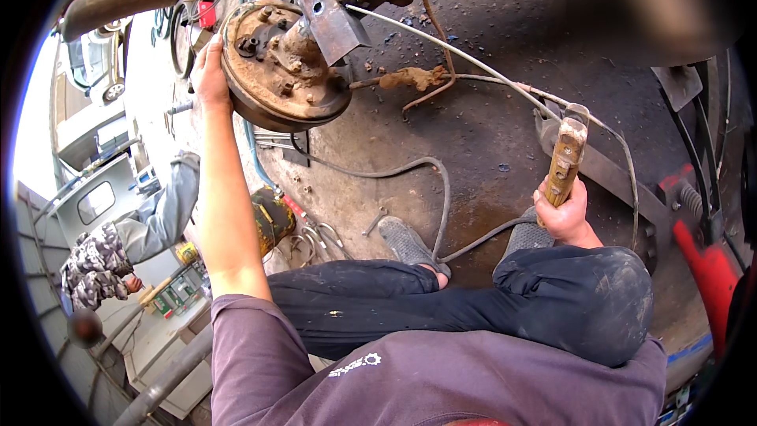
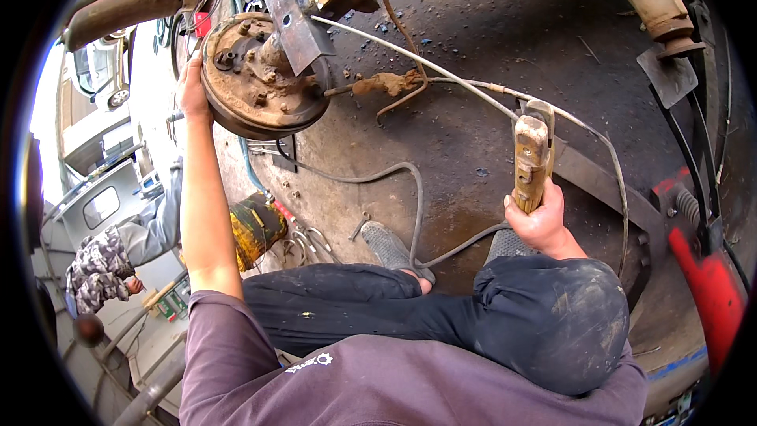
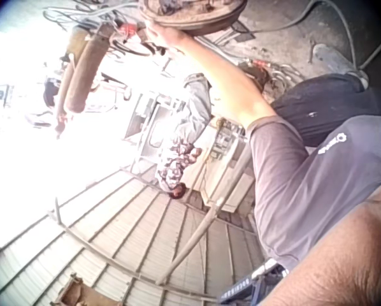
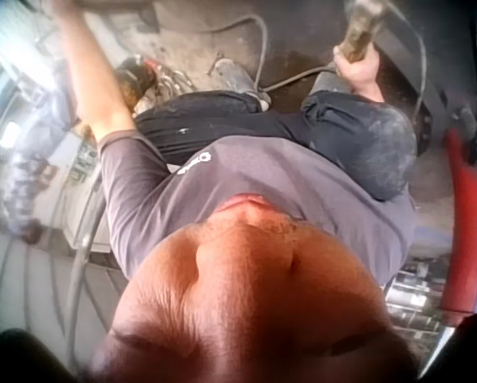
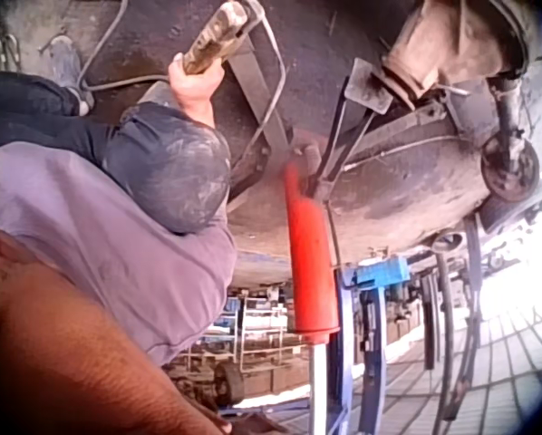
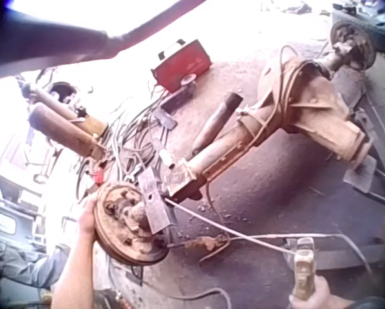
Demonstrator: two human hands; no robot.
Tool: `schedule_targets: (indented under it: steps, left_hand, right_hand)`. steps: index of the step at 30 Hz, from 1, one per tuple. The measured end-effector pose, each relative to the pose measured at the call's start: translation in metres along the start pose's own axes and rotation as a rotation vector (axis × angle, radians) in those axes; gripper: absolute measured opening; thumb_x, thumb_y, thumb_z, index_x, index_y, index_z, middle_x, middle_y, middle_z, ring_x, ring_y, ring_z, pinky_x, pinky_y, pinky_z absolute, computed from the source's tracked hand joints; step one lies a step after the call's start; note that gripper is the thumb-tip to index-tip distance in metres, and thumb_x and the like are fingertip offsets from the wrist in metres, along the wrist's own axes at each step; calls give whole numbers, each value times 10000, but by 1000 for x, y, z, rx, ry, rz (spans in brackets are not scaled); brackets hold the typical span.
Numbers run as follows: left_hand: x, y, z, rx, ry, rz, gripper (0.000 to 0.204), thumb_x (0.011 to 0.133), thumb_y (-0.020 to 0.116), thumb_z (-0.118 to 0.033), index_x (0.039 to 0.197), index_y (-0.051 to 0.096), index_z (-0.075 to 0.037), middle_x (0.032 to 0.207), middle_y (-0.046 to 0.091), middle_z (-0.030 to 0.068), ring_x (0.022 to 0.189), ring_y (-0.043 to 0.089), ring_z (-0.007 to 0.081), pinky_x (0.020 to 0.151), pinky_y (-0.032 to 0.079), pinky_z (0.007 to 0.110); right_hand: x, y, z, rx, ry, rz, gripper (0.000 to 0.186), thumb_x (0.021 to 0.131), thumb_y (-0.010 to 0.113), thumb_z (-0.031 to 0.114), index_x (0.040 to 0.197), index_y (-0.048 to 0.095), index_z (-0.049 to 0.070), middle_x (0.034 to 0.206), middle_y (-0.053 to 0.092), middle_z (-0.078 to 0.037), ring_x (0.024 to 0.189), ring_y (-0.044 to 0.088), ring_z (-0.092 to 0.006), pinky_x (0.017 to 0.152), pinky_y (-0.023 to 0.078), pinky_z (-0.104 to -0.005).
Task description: The person sits on the floor of a workshop and uses a handheld welding torch to weld a metal plate attached to a circular metal component. The person holds the component steady with one hand while operating the torch with the other, creating bright sparks and smoke.
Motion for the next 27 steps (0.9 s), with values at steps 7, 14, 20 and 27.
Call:
schedule_targets:
  steps: [7,14,20,27]
  left_hand:
    - [-1,4,1,-9,-15,10,374,1013,671,-258,1236,707,40,1166,724,83,1050,648,152,951,504,283]
    - [8,-7,5,-6,7,18,363,1015,668,-251,1236,717,33,1157,728,73,1042,643,141,951,495,275]
    - [4,-5,0,23,40,6,356,1015,663,-228,1244,714,40,1173,729,80,1064,645,149,965,490,273]
    - [4,5,0,25,23,-5,363,1008,675,-233,1240,716,43,1176,731,82,1058,653,148,955,498,274]
  right_hand:
    - [0,-2,1,-51,-8,2,226,806,718,-8,964,560,20,774,595,-16,665,567,-105,623,484,-294]
    - [1,4,0,15,33,24,222,812,697,-27,962,546,36,808,584,-10,684,555,-95,630,481,-287]
    - [2,2,9,-83,-64,5,214,804,714,-22,936,554,29,778,591,-11,671,564,-104,621,487,-300]
    - [0,11,63,-358,-450,-31,186,792,735,-12,892,584,30,759,603,-7,648,567,-125,623,478,-303]
Point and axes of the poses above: each hand's wrist, its own x-axis towards the middle knuckle, its own y-axis out of the palm, z = x × y, the point moved 10 cm from there along x, towards the middle knuckle
